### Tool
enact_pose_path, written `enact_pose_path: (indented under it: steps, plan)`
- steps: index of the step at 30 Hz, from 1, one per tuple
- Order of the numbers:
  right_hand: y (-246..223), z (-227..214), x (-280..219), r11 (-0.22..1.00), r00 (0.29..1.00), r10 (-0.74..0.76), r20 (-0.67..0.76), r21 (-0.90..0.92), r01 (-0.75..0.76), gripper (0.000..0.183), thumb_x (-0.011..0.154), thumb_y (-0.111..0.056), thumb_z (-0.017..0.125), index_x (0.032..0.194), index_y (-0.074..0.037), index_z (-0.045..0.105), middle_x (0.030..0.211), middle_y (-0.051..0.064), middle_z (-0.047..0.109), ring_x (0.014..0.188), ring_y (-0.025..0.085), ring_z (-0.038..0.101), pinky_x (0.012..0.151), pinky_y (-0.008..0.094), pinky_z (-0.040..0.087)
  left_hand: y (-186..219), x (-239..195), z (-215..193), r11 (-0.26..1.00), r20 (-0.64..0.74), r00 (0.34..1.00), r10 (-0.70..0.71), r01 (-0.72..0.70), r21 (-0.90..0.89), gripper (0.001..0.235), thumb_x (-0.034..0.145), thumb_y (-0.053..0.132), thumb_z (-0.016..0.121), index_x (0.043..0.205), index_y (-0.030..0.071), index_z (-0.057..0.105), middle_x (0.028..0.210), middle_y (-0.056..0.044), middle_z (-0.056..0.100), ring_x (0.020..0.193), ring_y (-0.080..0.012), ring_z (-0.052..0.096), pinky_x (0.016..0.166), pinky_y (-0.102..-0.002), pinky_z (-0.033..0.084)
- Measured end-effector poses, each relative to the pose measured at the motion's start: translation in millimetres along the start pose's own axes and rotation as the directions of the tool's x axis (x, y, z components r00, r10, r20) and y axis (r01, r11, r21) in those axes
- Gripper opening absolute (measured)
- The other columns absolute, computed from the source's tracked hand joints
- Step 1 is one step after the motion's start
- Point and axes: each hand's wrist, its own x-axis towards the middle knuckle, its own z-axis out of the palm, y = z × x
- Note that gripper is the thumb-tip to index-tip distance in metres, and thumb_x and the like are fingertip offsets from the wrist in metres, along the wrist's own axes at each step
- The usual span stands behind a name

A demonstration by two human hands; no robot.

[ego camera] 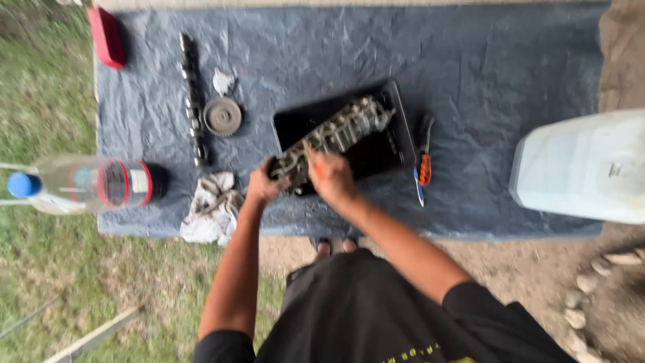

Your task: The person scrubs a metal engine cylinder head with an orange brush over a black tray. They rotate the part to clean different sides and then use a smaller brush to clean the internal channels.

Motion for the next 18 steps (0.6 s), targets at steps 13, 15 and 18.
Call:
enact_pose_path:
  steps: [13,15,18]
  plan:
    - [3,7,19,0.997,0.983,0.037,0.179,0.053,-0.047,0.01,0.086,-0.011,0.078,0.096,-0.011,0.076,0.082,0.009,0.076,0.077,0.031,0.075,0.067,0.037,0.061,4,-8,0,0.998,0.008,1.0,0.008,-0.008,0.062,0.099,0.068,0.065,0.083,0.148,0.014,0.054,0.13,-0.017,0.069,0.126,-0.0358,0.062,0.113,-0.047,0.048]
    - [-20,-24,50,0.995,0.917,0.034,0.397,0.077,-0.071,0.012,0.088,-0.006,0.07,0.077,-0.003,0.068,0.065,0.017,0.069,0.064,0.039,0.071,0.06,0.044,0.058,15,-7,-8,0.997,0.023,1.0,0.016,-0.018,0.077,0.098,0.071,0.062,0.079,0.15,0.01,0.052,0.132,-0.019,0.068,0.126,-0.0373,0.062,0.113,-0.048,0.048]
    - [22,-12,35,0.985,0.882,0.074,0.465,0.102,-0.137,0.013,0.085,-0.015,0.073,0.075,-0.008,0.07,0.063,0.012,0.071,0.065,0.035,0.072,0.061,0.043,0.057,32,-14,-15,0.999,0.024,1.0,0.017,-0.018,0.051,0.101,0.068,0.064,0.082,0.149,0.012,0.053,0.131,-0.018,0.068,0.126,-0.0358,0.062,0.114,-0.047,0.048]
